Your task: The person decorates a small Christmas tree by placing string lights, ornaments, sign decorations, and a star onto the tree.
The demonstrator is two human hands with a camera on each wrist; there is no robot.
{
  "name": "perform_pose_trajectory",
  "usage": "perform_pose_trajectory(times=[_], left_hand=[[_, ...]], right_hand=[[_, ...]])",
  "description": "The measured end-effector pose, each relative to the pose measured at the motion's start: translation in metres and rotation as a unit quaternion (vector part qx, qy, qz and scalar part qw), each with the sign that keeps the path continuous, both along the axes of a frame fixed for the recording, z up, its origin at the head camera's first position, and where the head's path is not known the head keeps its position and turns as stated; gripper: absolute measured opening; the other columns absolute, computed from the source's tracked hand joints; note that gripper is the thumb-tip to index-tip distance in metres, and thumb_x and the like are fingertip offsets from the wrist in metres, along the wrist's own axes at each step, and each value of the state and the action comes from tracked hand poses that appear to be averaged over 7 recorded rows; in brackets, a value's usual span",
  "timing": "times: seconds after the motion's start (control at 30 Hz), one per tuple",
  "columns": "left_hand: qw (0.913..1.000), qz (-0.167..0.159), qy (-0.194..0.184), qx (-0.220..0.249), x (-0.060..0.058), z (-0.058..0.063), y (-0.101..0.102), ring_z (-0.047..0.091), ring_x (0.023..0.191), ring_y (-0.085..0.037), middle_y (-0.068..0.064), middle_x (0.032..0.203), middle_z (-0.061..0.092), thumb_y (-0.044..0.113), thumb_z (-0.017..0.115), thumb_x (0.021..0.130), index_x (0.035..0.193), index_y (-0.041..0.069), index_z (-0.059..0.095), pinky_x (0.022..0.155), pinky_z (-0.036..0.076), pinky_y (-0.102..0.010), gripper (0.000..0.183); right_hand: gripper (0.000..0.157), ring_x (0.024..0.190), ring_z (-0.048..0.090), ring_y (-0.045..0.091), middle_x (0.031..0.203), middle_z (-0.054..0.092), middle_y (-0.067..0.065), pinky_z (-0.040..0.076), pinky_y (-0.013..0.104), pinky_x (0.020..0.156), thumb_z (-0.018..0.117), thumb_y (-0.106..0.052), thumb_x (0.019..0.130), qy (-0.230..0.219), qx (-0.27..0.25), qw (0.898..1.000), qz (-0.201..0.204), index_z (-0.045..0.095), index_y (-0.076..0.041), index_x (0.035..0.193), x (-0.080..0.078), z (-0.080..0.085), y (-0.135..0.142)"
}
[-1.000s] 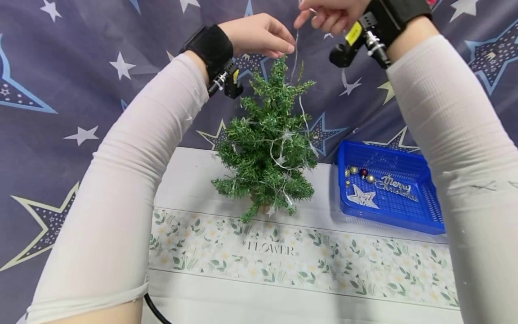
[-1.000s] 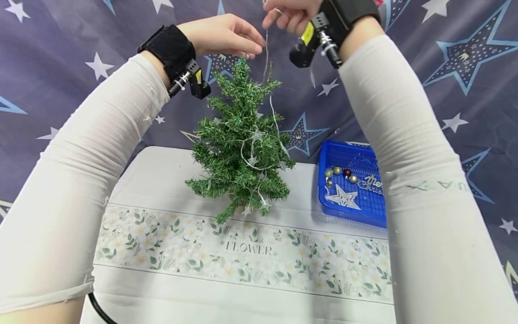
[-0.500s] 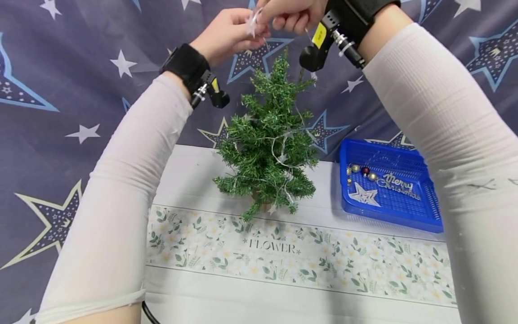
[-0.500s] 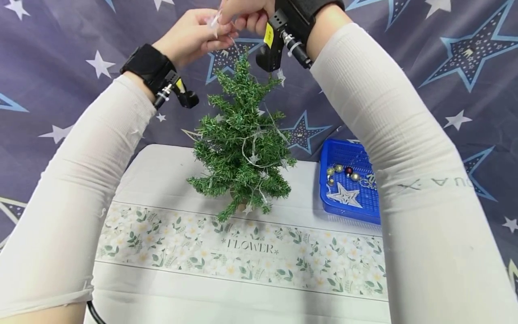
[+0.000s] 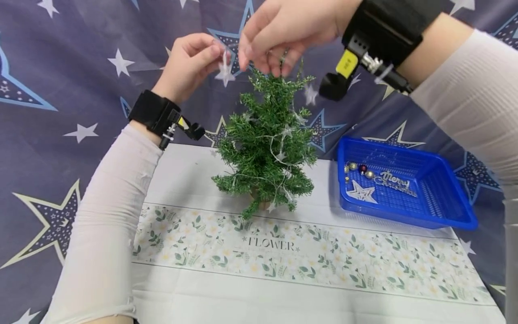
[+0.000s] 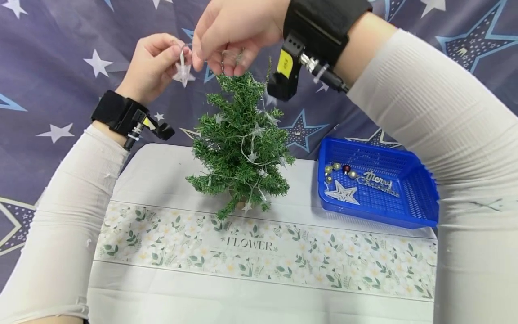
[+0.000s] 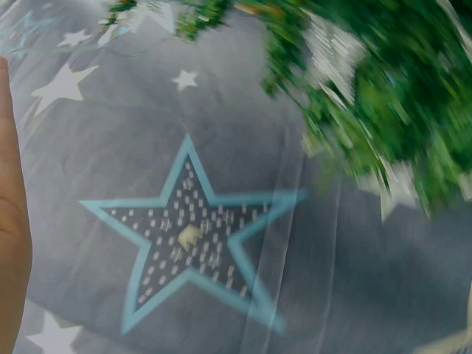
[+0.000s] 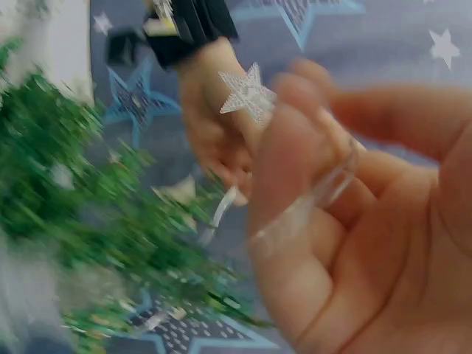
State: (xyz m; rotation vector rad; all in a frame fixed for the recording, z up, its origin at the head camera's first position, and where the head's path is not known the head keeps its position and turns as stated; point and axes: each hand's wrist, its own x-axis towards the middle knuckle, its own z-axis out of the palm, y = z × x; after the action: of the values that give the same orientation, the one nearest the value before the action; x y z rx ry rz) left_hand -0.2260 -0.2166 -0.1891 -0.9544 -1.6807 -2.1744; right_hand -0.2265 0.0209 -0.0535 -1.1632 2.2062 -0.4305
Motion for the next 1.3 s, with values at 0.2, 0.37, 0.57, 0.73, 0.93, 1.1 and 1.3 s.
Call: perform_pose_trajectory(times=[0.2, 0.37, 0.57, 0.73, 0.93, 1.1, 1.3], left_hand=[[0.9749, 0.101, 0.114, -0.163, 0.033, -0.009, -0.001, 0.068, 0.080, -0.010, 0.002, 0.089, 0.075, -0.009, 0.067, 0.084, 0.090, -0.006, 0.073, 0.079, 0.056, -0.018, 0.009], [0.9093, 0.190, 0.244, -0.278, 0.042, -0.014, 0.002, 0.064, 0.091, -0.001, 0.001, 0.094, 0.075, -0.012, 0.070, 0.079, 0.089, -0.004, 0.075, 0.090, 0.050, -0.016, 0.014], [0.8445, 0.268, 0.301, -0.353, 0.040, -0.022, 0.009, 0.058, 0.093, 0.011, -0.009, 0.094, 0.075, 0.000, 0.074, 0.082, 0.090, 0.007, 0.077, 0.091, 0.045, -0.013, 0.011], [0.8292, 0.294, 0.318, -0.354, 0.054, -0.026, 0.024, 0.065, 0.091, -0.009, -0.007, 0.096, 0.075, 0.009, 0.073, 0.086, 0.093, 0.009, 0.077, 0.089, 0.047, -0.017, 0.009], [0.7723, 0.334, 0.357, -0.405, 0.068, -0.016, 0.046, 0.067, 0.090, -0.020, -0.008, 0.096, 0.074, 0.017, 0.065, 0.093, 0.097, 0.007, 0.075, 0.085, 0.051, -0.029, 0.015], [0.7265, 0.381, 0.347, -0.455, 0.066, -0.008, 0.052, 0.066, 0.088, -0.025, -0.009, 0.096, 0.074, 0.016, 0.062, 0.095, 0.097, 0.006, 0.074, 0.086, 0.052, -0.038, 0.017], [0.7396, 0.364, 0.299, -0.481, 0.051, -0.001, 0.043, 0.066, 0.089, -0.023, -0.009, 0.098, 0.074, 0.013, 0.063, 0.094, 0.099, 0.006, 0.074, 0.086, 0.053, -0.036, 0.014]], right_hand=[[0.024, 0.080, 0.059, 0.022, 0.095, 0.061, 0.011, 0.056, 0.034, 0.074, 0.042, -0.024, 0.102, 0.012, -0.001, 1.000, -0.001, 0.060, -0.016, 0.117, 0.054, -0.023, 0.027], [0.027, 0.075, 0.058, 0.027, 0.088, 0.060, 0.011, 0.053, 0.035, 0.069, 0.038, -0.025, 0.105, 0.028, -0.022, 0.999, 0.002, 0.063, -0.023, 0.114, 0.067, -0.048, 0.064], [0.032, 0.075, 0.054, 0.025, 0.089, 0.057, 0.014, 0.049, 0.033, 0.068, 0.035, -0.039, 0.105, 0.055, -0.071, 0.996, -0.023, 0.062, -0.025, 0.117, 0.055, -0.076, 0.099], [0.032, 0.075, 0.052, 0.023, 0.086, 0.055, 0.011, 0.048, 0.033, 0.067, 0.037, -0.032, 0.106, 0.032, -0.131, 0.990, -0.038, 0.063, -0.017, 0.118, 0.046, -0.093, 0.131], [0.033, 0.072, 0.051, 0.022, 0.081, 0.053, 0.005, 0.046, 0.032, 0.066, 0.038, -0.028, 0.106, 0.034, -0.197, 0.976, -0.083, 0.061, -0.008, 0.117, 0.031, -0.109, 0.157], [0.035, 0.073, 0.052, 0.019, 0.080, 0.055, 0.002, 0.046, 0.030, 0.065, 0.042, -0.031, 0.104, 0.038, -0.239, 0.963, -0.118, 0.060, -0.005, 0.117, 0.009, -0.123, 0.156], [0.032, 0.078, 0.056, 0.013, 0.090, 0.061, 0.002, 0.049, 0.024, 0.069, 0.046, -0.031, 0.103, 0.045, -0.286, 0.946, -0.145, 0.062, -0.005, 0.112, -0.013, -0.140, 0.146]])
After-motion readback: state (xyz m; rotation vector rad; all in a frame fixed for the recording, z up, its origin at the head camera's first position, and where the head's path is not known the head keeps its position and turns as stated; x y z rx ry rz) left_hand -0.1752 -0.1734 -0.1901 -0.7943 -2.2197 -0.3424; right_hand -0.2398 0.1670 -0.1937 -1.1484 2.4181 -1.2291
